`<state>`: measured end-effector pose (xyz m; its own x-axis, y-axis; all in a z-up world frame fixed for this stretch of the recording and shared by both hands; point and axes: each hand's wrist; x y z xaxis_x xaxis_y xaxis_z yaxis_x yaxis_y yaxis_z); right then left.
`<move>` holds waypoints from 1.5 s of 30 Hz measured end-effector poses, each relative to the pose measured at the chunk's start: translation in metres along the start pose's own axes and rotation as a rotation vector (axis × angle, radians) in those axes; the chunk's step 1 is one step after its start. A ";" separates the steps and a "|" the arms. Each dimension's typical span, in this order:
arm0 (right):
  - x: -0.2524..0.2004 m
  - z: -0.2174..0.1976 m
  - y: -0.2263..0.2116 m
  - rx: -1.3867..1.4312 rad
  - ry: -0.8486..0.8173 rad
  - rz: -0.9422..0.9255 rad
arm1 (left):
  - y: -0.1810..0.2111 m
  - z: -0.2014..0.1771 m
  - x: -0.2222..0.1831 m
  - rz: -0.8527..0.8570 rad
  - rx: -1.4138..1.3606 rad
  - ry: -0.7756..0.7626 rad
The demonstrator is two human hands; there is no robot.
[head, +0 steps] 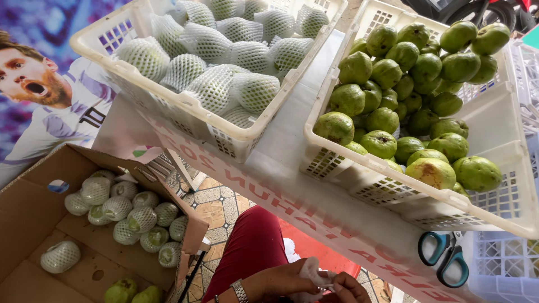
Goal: The person trims a protective foam sleeve with shears, pulls a fruit from a crate, and wraps the sleeve around the fruit by hand.
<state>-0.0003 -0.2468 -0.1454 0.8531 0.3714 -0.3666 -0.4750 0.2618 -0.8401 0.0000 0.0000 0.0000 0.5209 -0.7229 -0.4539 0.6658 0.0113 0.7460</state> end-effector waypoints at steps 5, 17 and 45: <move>0.009 -0.035 0.004 0.269 -0.170 -0.002 | -0.065 -0.037 0.054 -0.058 -0.187 0.132; -0.015 -0.069 -0.040 0.014 -0.201 -0.355 | -0.070 -0.100 0.065 0.086 0.159 0.749; -0.047 -0.040 -0.089 0.030 0.250 -0.689 | 0.019 0.029 0.088 0.617 0.243 0.249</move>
<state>0.0109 -0.3233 -0.0699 0.9824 -0.1000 0.1578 0.1846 0.3881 -0.9029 0.0431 -0.0837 -0.0112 0.8910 -0.4540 0.0107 0.0864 0.1926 0.9775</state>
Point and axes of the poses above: each hand's wrist, its own x-axis towards the middle knuckle, its own z-axis out of the palm, y = z × x, and after that the axes turned 14 degrees about -y, right-handed
